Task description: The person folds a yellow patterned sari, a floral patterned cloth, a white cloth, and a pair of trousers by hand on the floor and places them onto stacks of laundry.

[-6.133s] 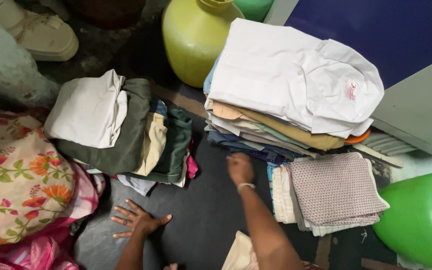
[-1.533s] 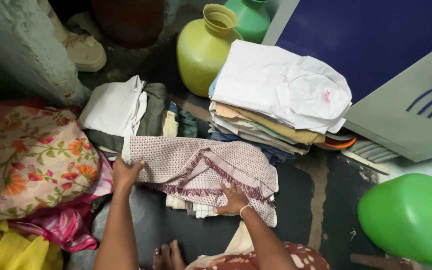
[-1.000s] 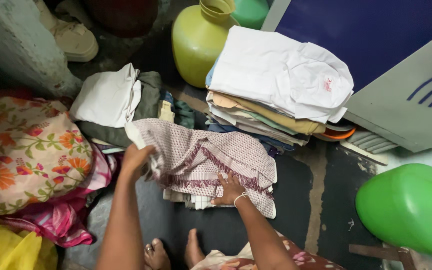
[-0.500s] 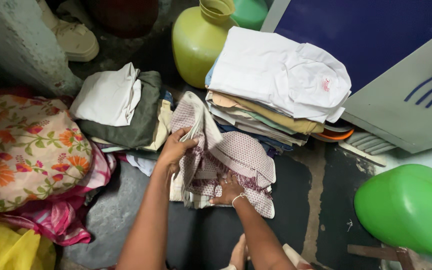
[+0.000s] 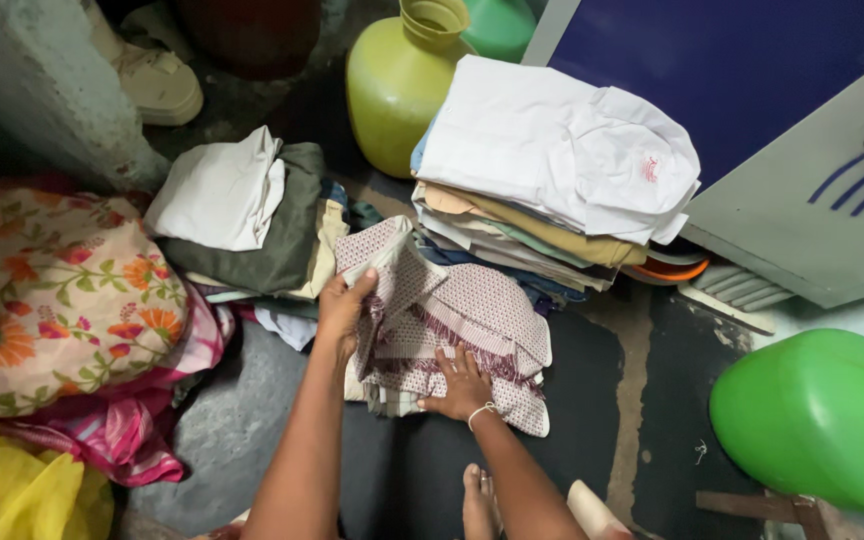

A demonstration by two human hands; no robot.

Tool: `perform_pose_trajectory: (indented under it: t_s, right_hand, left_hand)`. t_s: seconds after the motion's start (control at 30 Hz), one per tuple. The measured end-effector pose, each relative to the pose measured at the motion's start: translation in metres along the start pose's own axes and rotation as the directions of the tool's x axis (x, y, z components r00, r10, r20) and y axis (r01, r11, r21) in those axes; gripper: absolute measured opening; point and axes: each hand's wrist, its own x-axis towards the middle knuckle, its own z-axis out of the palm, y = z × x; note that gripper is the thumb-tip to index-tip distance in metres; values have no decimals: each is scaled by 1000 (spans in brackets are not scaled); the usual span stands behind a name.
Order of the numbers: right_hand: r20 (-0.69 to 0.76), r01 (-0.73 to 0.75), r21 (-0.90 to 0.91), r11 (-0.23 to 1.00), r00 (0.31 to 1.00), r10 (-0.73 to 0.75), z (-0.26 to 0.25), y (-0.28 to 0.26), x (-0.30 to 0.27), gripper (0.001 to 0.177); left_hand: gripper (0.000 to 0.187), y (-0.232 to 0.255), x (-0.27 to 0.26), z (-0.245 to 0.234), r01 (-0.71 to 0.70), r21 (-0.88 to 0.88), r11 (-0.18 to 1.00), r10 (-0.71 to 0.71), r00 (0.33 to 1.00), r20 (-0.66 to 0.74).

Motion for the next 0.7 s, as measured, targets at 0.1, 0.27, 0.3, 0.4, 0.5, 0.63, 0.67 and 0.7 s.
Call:
perform_pose_trajectory:
  t_s: [0.1,0.27,0.3,0.4,0.5,0.63,0.67,0.7]
  right_hand:
    - [-3,-2,8,1000,1000,2,-7,-3,-6,124]
    - [55,33,193,981,998,-44,-18,14,13,110]
    - [59,33,192,981,997,-46,-18,21,22,110]
    - [-145,102,600,794,989,-17,-25,28,55,72]
    - [-210,156,946,284,963,171,-42,4,76,63]
    - [-154,143,988,61,957,246,-71,-27,86,70]
    - [-97,103,995,-8,957,274,-74,-31,91,74]
    - [-99,105,994,-7,956,278,-74,-34,95,74]
  left_hand:
    - [28,-15,6,-15,-38,-22,999,37,999,-36]
    - [24,-23,1,-33,35,103,994,-31,999,-41]
    - [24,-17,-1,-35,65,101,993,-58,996,-75]
    - [24,1,-4,-32,58,56,997,-54,996,-73]
    - [24,12,-1,-24,25,-11,1000,-26,999,-35]
    - [23,30,4,-5,12,11,1000,-11,1000,-7]
    - [23,34,5,-2,13,9,1000,-13,1000,-4]
    - [24,38,6,2,29,23,999,-29,999,14]
